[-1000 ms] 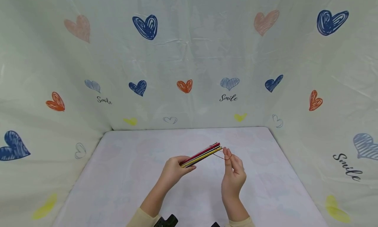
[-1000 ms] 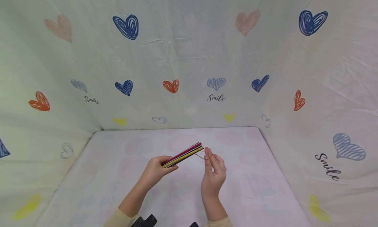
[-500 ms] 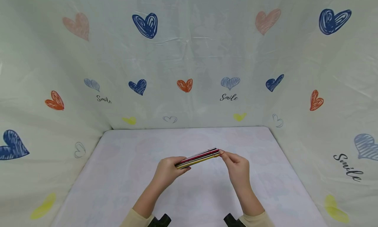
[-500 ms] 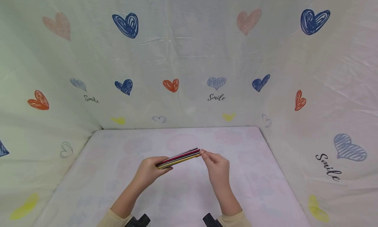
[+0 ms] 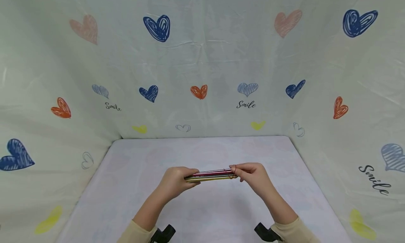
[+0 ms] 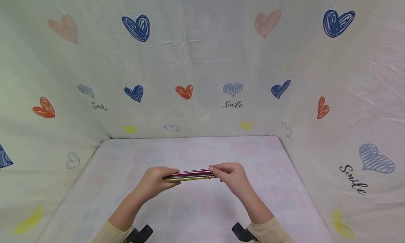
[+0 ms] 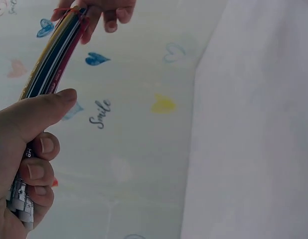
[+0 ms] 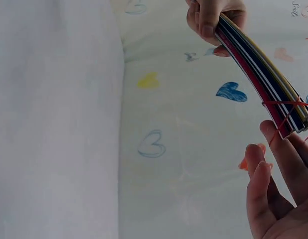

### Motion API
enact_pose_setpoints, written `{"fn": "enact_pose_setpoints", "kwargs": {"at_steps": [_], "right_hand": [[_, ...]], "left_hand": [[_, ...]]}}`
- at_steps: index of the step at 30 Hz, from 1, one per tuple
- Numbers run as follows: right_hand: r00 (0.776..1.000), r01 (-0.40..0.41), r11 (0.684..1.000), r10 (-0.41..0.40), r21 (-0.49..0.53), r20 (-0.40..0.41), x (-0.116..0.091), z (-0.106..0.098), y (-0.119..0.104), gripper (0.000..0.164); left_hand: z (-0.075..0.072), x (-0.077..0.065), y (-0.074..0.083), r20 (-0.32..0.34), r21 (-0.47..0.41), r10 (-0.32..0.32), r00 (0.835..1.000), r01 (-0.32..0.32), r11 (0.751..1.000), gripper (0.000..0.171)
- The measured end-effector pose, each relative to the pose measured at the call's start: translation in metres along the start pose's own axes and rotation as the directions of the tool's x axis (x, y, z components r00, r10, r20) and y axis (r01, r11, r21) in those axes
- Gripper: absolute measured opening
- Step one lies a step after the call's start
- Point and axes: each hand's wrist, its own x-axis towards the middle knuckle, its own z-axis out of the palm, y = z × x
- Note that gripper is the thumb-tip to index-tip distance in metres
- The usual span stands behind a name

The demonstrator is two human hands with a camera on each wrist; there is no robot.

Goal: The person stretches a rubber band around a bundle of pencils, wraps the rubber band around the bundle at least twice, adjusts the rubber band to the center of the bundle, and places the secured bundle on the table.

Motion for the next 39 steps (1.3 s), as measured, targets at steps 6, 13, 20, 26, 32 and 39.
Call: {"fn": "enact_pose_setpoints", "kwargs": {"at_steps": [6, 13, 20, 26, 32, 39], "right_hand": [[0.984, 0.116, 0.992, -0.121, 0.047, 0.127, -0.001, 0.001, 0.007, 0.017], [0.962, 0.145, 0.985, -0.163, 0.098, 0.219, -0.001, 0.004, 0.012, 0.010], [0.953, 0.180, 0.975, -0.206, 0.132, 0.220, -0.002, 0.007, 0.016, 0.003], [0.933, 0.234, 0.941, -0.288, 0.245, 0.216, 0.000, 0.009, 0.020, 0.009], [0.906, 0.282, 0.922, -0.347, 0.263, 0.243, 0.000, 0.004, 0.017, 0.016], [0.882, 0.398, 0.899, -0.430, 0.183, 0.193, 0.002, 0.003, 0.016, 0.022]], "left_hand": [[-0.002, 0.000, 0.000, 0.030, 0.032, 0.021, 0.999, -0.022, 0.999, 0.020], [-0.006, 0.000, 0.003, 0.068, 0.069, 0.010, 0.998, -0.015, 0.997, 0.020], [-0.005, 0.001, 0.003, 0.016, 0.125, 0.071, 0.997, -0.073, 0.990, 0.022], [-0.006, 0.003, 0.006, 0.018, 0.123, 0.033, 0.999, -0.035, 0.992, 0.021], [-0.008, 0.002, 0.007, 0.075, 0.086, -0.043, 0.996, 0.036, 0.996, 0.021], [-0.007, 0.003, 0.009, 0.121, 0.067, -0.109, 0.987, 0.101, 0.993, 0.022]]}}
